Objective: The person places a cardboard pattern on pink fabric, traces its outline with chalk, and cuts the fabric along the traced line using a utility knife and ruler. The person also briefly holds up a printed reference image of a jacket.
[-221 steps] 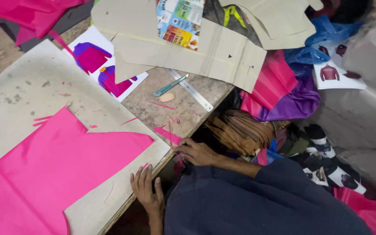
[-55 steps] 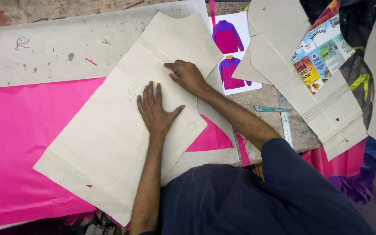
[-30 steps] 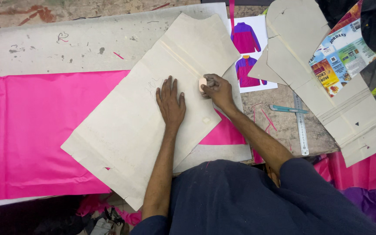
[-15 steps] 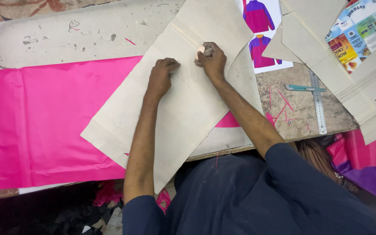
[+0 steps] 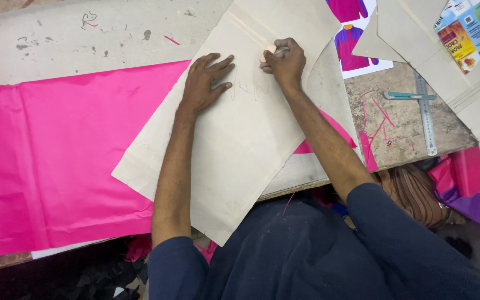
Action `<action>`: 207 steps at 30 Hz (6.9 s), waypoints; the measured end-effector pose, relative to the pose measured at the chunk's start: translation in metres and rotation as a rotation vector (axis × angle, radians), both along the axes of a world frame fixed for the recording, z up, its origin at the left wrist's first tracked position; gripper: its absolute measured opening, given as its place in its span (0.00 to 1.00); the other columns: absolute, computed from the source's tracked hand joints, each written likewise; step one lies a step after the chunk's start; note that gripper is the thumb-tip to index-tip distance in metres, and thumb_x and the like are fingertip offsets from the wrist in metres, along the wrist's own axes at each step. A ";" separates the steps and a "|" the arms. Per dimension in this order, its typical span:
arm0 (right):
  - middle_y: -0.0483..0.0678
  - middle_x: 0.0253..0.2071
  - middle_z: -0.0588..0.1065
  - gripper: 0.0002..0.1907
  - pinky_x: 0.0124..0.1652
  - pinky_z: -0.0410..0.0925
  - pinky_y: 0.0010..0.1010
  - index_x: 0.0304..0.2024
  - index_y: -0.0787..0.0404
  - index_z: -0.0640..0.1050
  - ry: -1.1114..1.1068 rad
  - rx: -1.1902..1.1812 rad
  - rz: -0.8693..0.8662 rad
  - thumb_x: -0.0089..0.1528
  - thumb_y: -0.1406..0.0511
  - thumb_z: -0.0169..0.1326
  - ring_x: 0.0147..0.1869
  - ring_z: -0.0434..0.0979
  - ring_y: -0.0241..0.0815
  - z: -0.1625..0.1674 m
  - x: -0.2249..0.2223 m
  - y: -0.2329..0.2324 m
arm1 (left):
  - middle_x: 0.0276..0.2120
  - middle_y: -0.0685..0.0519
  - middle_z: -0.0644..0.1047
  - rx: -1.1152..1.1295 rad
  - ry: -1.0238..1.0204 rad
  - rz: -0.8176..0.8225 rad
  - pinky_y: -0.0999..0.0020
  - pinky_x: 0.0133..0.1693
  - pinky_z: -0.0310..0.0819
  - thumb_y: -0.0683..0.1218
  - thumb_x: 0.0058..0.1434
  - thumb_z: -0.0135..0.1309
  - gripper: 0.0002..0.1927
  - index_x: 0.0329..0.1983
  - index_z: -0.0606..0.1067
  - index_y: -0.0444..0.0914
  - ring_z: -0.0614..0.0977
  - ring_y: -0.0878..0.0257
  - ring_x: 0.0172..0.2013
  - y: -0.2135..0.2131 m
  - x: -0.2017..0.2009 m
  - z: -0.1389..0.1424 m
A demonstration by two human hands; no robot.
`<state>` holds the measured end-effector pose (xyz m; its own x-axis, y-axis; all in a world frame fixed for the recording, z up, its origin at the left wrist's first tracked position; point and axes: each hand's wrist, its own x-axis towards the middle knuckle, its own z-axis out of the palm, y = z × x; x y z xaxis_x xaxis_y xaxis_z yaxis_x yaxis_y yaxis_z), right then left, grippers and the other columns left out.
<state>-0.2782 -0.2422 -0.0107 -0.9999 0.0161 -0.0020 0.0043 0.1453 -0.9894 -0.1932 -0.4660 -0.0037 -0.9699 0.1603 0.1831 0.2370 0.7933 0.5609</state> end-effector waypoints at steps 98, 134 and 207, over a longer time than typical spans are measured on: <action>0.58 0.47 0.79 0.15 0.37 0.73 0.32 0.56 0.70 0.77 0.406 0.503 -0.012 0.67 0.72 0.57 0.40 0.82 0.44 -0.046 0.142 0.378 | 0.46 0.48 0.83 0.875 -1.137 0.072 0.68 0.52 0.73 0.65 0.71 0.41 0.33 0.53 0.80 0.33 0.81 0.62 0.48 0.306 0.293 -0.115; 0.56 0.46 0.79 0.18 0.35 0.74 0.31 0.58 0.68 0.77 0.284 0.447 0.085 0.65 0.72 0.60 0.40 0.81 0.41 -0.033 0.113 0.383 | 0.46 0.44 0.83 0.435 -0.748 -0.095 0.58 0.51 0.77 0.49 0.63 0.55 0.15 0.50 0.81 0.40 0.85 0.50 0.49 0.376 0.253 -0.150; 0.55 0.45 0.81 0.18 0.39 0.77 0.35 0.57 0.63 0.79 0.551 0.762 0.638 0.65 0.66 0.60 0.41 0.83 0.46 -0.001 -0.006 0.142 | 0.68 0.57 0.71 0.095 0.141 0.202 0.53 0.68 0.55 0.51 0.63 0.61 0.25 0.62 0.76 0.39 0.67 0.55 0.68 0.206 0.037 -0.045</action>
<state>-0.2840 -0.1004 -0.0117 -0.6877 -0.6878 0.2323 -0.6944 0.5299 -0.4868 -0.1567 -0.2601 -0.0485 -0.9442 -0.0583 0.3241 0.1604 0.7781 0.6073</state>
